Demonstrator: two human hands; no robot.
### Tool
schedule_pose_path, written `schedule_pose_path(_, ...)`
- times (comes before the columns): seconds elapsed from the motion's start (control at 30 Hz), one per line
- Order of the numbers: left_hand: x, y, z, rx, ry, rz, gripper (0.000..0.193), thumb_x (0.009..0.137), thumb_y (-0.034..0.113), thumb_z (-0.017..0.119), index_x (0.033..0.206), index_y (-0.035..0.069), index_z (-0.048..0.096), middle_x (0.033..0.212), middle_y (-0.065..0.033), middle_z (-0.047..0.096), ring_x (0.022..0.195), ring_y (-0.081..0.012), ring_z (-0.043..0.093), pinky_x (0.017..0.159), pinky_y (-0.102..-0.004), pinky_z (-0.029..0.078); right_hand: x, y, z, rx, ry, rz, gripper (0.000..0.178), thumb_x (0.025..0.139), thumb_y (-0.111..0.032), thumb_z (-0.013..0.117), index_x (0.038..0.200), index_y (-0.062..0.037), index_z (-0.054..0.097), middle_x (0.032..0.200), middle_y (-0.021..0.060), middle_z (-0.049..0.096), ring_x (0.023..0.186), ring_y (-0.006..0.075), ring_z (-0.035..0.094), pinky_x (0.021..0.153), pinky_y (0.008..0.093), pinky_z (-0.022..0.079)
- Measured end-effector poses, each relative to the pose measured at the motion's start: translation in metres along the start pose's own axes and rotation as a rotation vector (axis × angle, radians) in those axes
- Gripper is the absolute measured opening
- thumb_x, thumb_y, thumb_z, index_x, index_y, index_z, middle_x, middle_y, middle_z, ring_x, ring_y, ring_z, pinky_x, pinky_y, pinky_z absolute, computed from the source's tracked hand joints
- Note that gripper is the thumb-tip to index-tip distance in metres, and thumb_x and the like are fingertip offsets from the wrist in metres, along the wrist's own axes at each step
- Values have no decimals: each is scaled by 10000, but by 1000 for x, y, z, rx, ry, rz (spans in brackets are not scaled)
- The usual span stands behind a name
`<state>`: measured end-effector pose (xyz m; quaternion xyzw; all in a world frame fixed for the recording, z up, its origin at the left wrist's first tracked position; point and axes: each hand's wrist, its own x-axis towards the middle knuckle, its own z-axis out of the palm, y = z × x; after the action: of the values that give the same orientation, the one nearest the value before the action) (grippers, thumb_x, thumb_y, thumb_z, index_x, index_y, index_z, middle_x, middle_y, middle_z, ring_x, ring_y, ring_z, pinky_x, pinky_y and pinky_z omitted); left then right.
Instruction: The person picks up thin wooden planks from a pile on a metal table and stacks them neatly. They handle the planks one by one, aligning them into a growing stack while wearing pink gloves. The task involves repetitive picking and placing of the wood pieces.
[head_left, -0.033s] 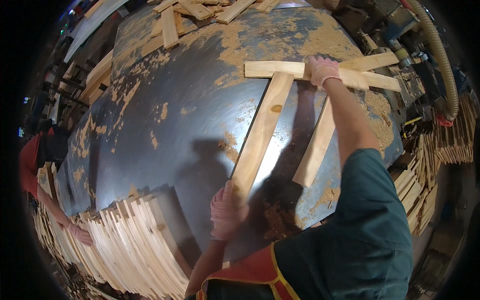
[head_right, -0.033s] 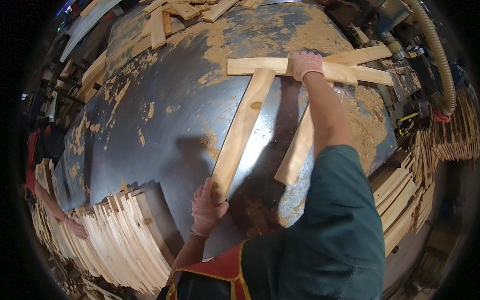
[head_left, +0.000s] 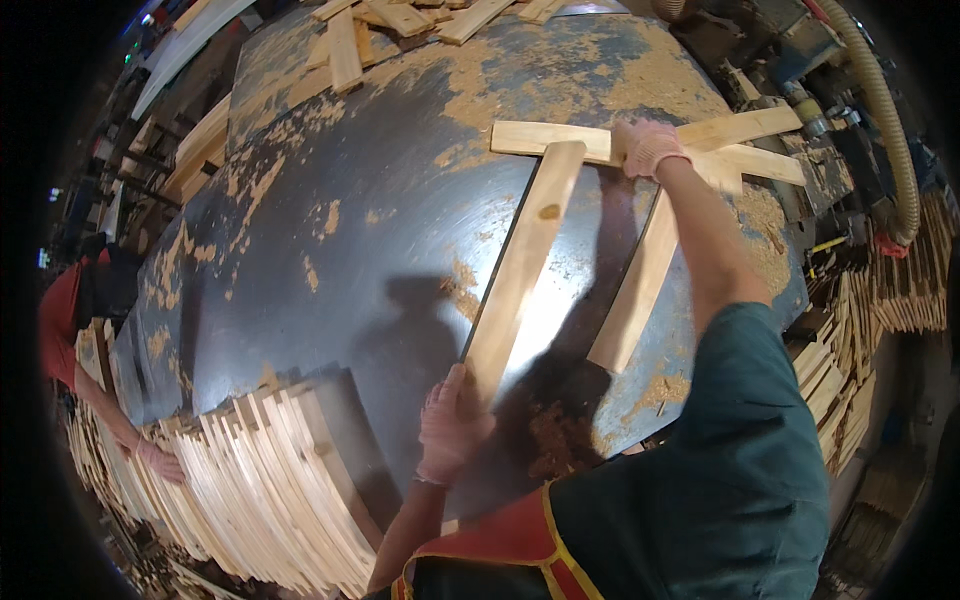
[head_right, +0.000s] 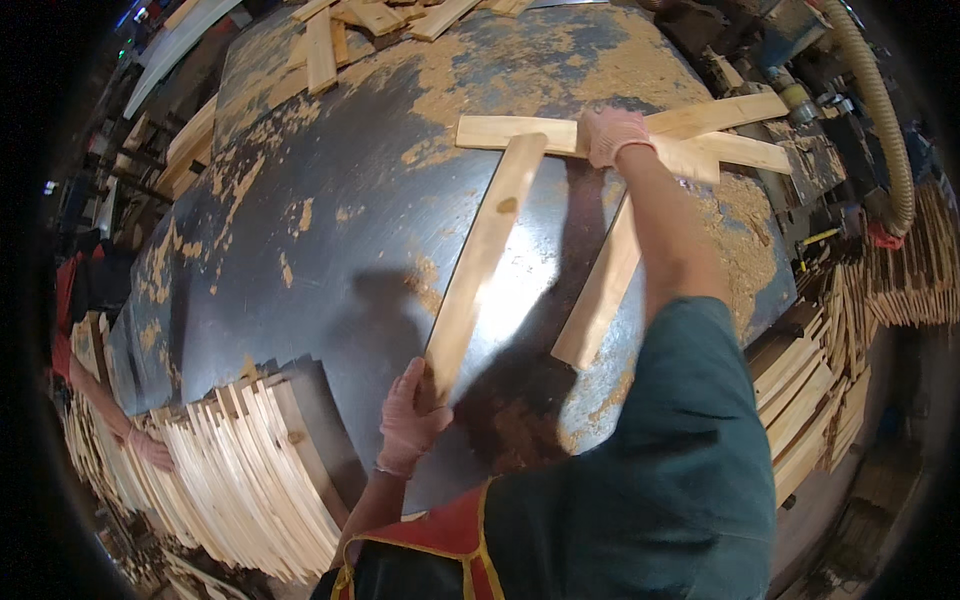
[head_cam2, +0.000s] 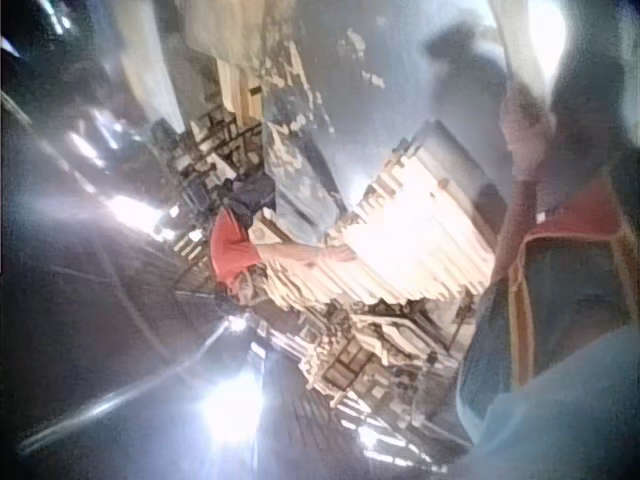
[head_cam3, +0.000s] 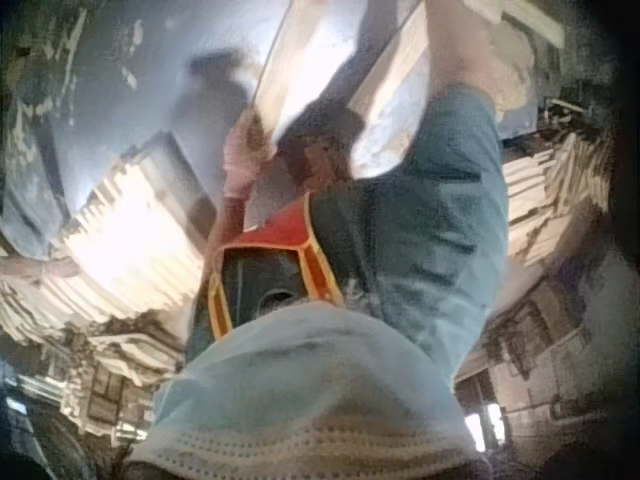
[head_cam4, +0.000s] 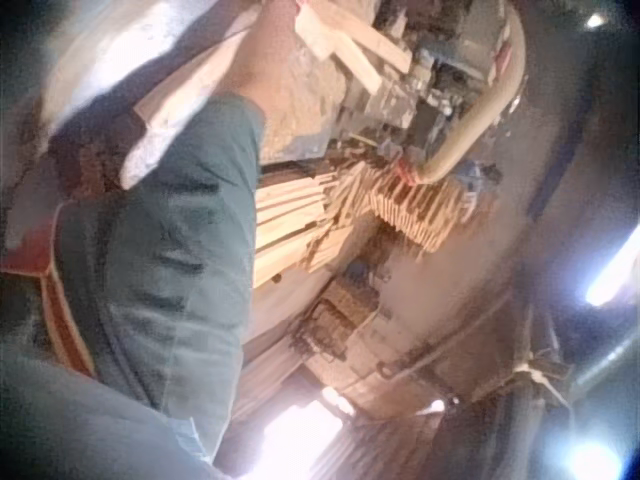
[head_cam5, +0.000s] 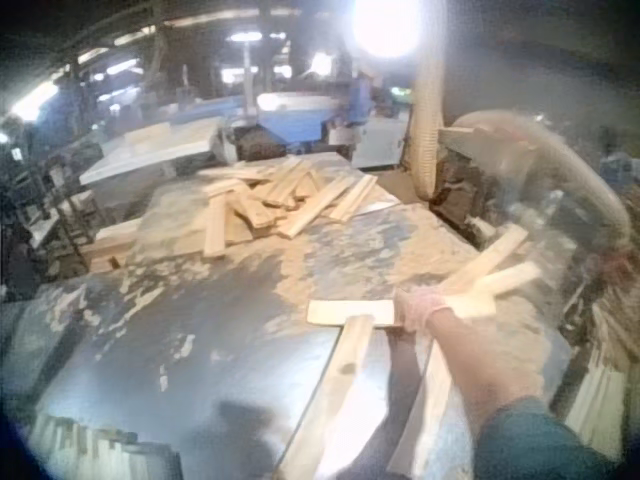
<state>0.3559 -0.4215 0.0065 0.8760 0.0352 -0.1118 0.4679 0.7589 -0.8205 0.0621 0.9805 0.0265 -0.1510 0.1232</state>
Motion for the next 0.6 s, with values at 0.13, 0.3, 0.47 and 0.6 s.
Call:
schedule_pose_path(0.13,-50,24,-35,-962,-109,-375,892,822,288,858,1550,-16,441,1356,-114,622,1199,-239,637,974,-384,531,-62,-23,18,820,-393,-310,663,793,-573,846,1174,-45,724,1038,138,763,912,347,734,797,438,613)
schedule_pose_path(0.3,-108,-12,-36,-1077,-179,-503,752,892,246,823,1511,-23,492,1346,-114,645,1154,-239,657,950,-347,547,-218,-121,82,2294,-964,-109,898,804,-654,825,1369,13,620,1184,234,722,1105,390,715,960,558,608)
schedule_pose_path(0.47,-182,2,-63,-461,81,-502,400,925,274,742,1288,109,704,1156,-80,716,1006,-244,700,841,-365,573,-296,-198,105,2543,-988,-225,678,899,-342,785,1406,54,572,1307,243,683,1184,412,692,1062,617,551)
schedule_pose_path(0.6,-291,-64,-60,740,512,-174,414,909,286,718,1295,138,688,1347,-109,658,1245,-373,620,1041,-502,511,-351,-221,118,2587,-768,-116,571,882,-114,749,1404,28,565,1265,210,709,1193,369,701,1056,559,572)
